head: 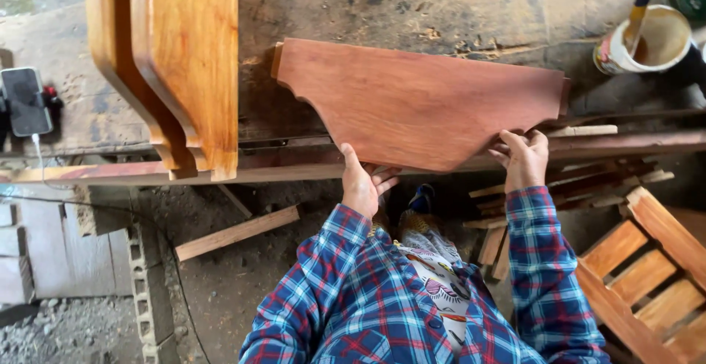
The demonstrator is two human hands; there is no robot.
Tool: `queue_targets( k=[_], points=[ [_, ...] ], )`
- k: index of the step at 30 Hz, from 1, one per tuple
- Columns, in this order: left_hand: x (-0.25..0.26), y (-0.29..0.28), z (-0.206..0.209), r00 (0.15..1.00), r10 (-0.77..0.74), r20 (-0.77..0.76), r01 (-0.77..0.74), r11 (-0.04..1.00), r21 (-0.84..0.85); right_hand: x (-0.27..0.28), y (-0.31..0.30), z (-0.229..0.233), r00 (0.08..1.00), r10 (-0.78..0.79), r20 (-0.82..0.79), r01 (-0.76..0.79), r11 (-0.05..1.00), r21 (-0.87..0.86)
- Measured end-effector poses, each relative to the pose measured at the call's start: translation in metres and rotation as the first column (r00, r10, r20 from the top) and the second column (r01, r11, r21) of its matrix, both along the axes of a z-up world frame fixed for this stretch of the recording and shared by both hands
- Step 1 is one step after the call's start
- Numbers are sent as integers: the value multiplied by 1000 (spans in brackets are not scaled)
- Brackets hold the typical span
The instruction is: The person handles a curved wooden piece, turning it over to inspect both sides. They then dip a brush into a container of varnish and apply the finish to the edges and surfaces of the wood piece.
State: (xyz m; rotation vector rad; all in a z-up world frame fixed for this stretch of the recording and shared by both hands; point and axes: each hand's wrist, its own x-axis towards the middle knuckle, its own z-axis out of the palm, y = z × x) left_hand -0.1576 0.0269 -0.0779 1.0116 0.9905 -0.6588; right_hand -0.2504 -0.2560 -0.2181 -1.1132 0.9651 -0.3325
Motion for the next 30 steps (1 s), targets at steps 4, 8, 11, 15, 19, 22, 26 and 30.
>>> queue_targets(
  k=[4, 8, 11, 15, 19, 22, 26, 30],
  points=[
    [5, 2, -7, 1000, 11, 22, -11, 1000, 8, 7, 3, 4, 999, 43, -19, -44, 998, -50],
    [2, 4, -31, 998, 54, 19, -53, 998, -33, -1, 11, 4, 999, 48, -2, -48, 996, -75],
    [3, 3, -38, 997, 72, -13, -72, 996, -56, -9, 26, 12, 1000, 21, -22, -24, 988, -150],
    [1, 3, -39, 998, 62, -18, -63, 997, -50, -24, 51, 13, 993, 77, -89, -99, 956, -276],
    [-4, 8, -47, 1000, 22, -9, -22, 1000, -13, -25, 78, 30, 978, 177, -114, -195, 965, -175],
    [-16, 16, -67, 963, -252, 99, 250, 968, 34, -15, 89, 49, 962, 263, -69, -267, 963, -47],
    [-23, 14, -83, 852, -512, 111, 501, 858, 113, -3, 83, 59, 936, 301, -180, -327, 936, -133],
    [-18, 6, -87, 773, -627, 96, 620, 779, 95, 9, 67, 65, 814, 378, -441, -530, 795, -296]
  ],
)
